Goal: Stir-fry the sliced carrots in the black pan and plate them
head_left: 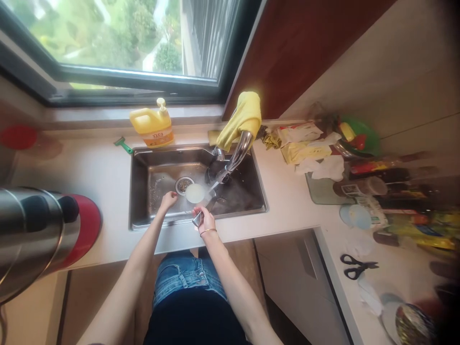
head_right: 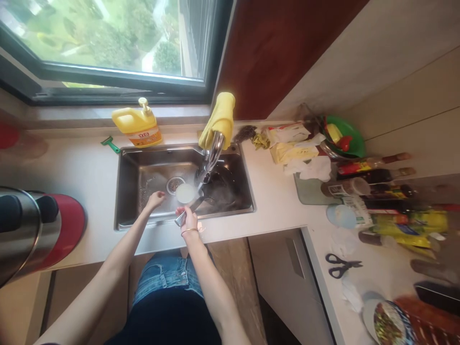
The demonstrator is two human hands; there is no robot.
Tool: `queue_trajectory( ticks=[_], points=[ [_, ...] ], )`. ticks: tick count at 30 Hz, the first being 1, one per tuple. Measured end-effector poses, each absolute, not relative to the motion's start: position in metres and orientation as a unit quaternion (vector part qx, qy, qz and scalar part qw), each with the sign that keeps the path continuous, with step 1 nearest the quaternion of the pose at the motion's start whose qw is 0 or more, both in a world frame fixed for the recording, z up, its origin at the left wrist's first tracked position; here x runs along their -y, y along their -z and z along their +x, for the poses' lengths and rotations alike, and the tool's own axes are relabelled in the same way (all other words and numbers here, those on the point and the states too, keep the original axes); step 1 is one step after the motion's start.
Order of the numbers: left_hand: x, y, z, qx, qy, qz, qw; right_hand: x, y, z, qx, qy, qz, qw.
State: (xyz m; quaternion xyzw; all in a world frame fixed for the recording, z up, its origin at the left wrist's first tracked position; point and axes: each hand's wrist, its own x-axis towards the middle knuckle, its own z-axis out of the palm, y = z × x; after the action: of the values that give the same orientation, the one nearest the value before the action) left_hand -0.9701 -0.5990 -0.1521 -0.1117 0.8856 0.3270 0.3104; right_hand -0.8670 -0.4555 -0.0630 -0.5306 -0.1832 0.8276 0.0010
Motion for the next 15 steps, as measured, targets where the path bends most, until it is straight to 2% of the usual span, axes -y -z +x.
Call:
queue_trajectory(
  ticks=[9, 15],
  points=[
    [0.596, 0.154, -0.959, -0.885, -0.353, -0.078, 0.294, 0.473, 0.063, -0.861, 0.191, -0.794, -0.576, -0.027],
    [0.592, 0.184, -0.987, -0.89, -0.343, -0.095, 0.286, 0.474, 0.076, -0.843, 0.258, -0.789, -0.558, -0.007]
  ],
)
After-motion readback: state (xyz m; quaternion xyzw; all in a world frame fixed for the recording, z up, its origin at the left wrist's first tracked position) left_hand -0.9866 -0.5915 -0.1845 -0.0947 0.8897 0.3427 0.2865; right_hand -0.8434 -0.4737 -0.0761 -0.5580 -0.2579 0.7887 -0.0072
